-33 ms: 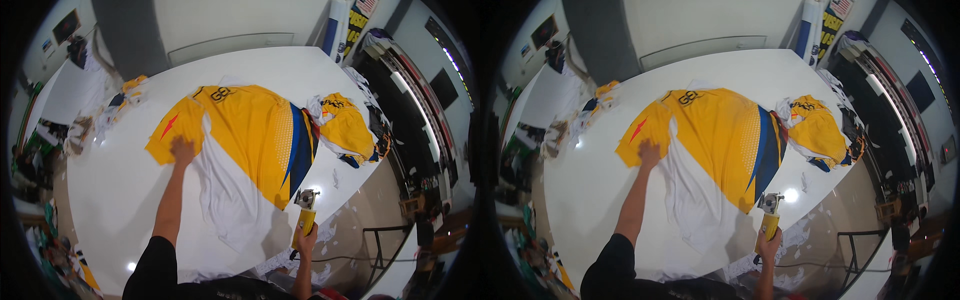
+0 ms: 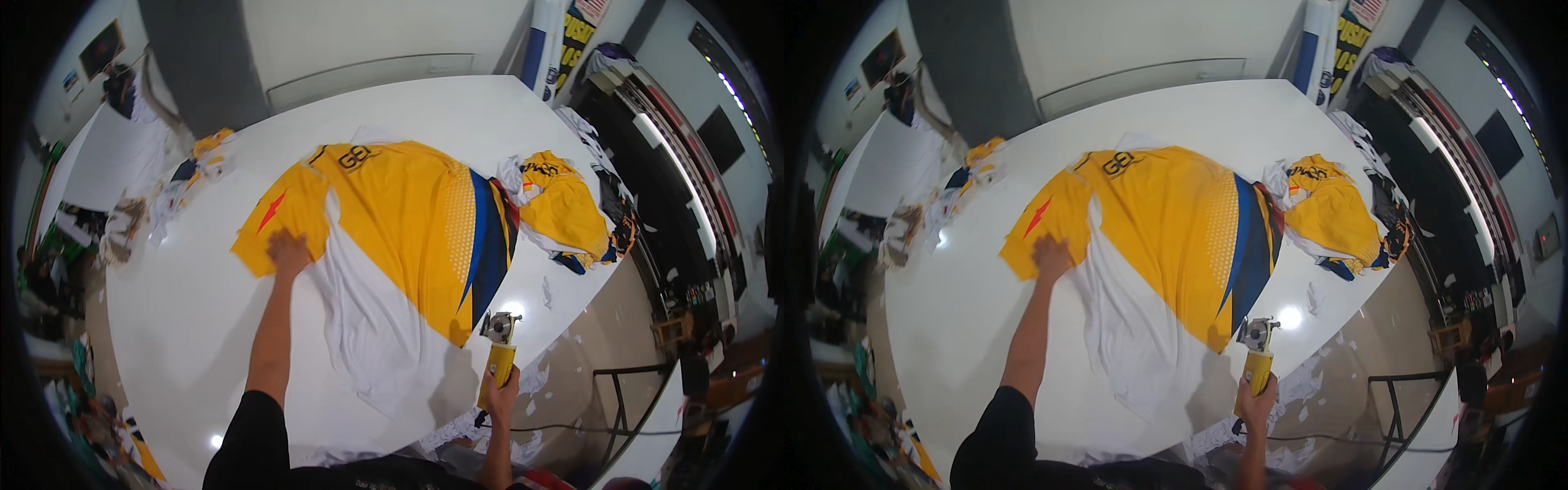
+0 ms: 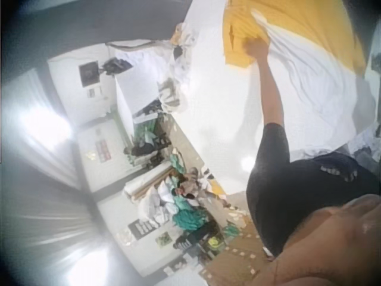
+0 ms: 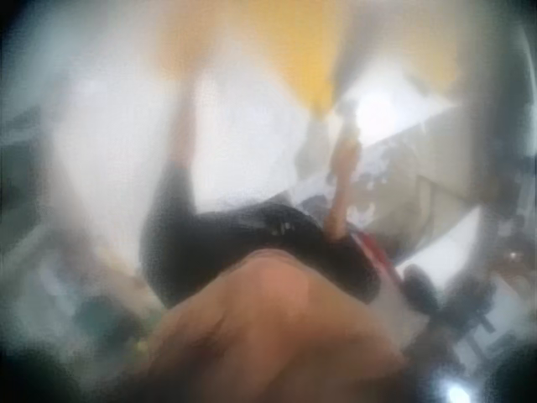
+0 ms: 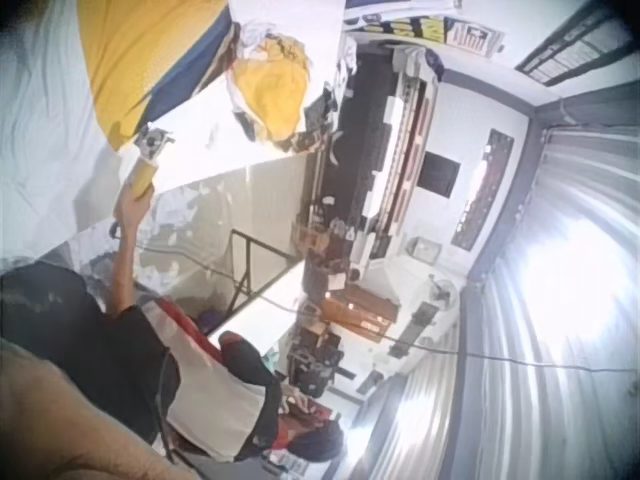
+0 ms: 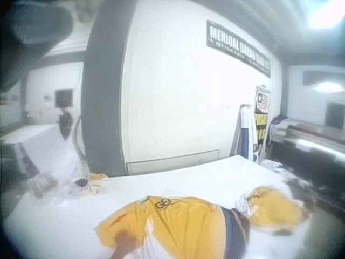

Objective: The person uses an electric fabric cutter to cut out various jersey sections from printed fabric sheets on a large table, handling multiple pieces of yellow and white garment parts.

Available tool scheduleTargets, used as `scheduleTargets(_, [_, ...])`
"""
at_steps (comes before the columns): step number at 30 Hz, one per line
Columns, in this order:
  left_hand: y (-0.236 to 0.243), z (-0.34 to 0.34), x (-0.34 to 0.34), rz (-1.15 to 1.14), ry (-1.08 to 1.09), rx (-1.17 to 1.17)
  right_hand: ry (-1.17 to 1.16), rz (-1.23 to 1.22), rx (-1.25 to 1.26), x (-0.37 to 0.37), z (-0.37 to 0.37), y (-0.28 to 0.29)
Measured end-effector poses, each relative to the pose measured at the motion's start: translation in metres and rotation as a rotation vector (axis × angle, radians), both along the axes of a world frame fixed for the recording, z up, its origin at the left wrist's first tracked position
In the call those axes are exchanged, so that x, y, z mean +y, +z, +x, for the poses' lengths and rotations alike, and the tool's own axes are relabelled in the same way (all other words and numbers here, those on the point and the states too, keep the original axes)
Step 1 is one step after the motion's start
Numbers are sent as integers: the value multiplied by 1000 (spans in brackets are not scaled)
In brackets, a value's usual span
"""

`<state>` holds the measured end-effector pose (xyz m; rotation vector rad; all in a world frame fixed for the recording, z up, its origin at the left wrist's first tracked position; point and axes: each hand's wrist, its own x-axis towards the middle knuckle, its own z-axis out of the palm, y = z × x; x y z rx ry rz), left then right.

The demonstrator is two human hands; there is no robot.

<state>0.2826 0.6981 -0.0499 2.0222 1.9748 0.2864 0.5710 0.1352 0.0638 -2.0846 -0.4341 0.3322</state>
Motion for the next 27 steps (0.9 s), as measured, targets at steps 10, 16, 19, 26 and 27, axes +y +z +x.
scheduleTargets(10, [5,-266,161,-116,176,566,20,-56,-33,107,51,-12])
scheduleTargets(16, [10,-218,85,328,72,563,247,-45,-47,221,76,-18])
scheduleTargets(19, [12,-121,-82,18,-264,225,343,28,-74,287,78,-20])
scheduleTargets(26, [74,-131,-269,-401,-317,160,531,-98,-77,331,60,-18])
scheduleTargets(27, [79,-152,-276,-417,-333,140,562,-85,-49,321,54,-18])
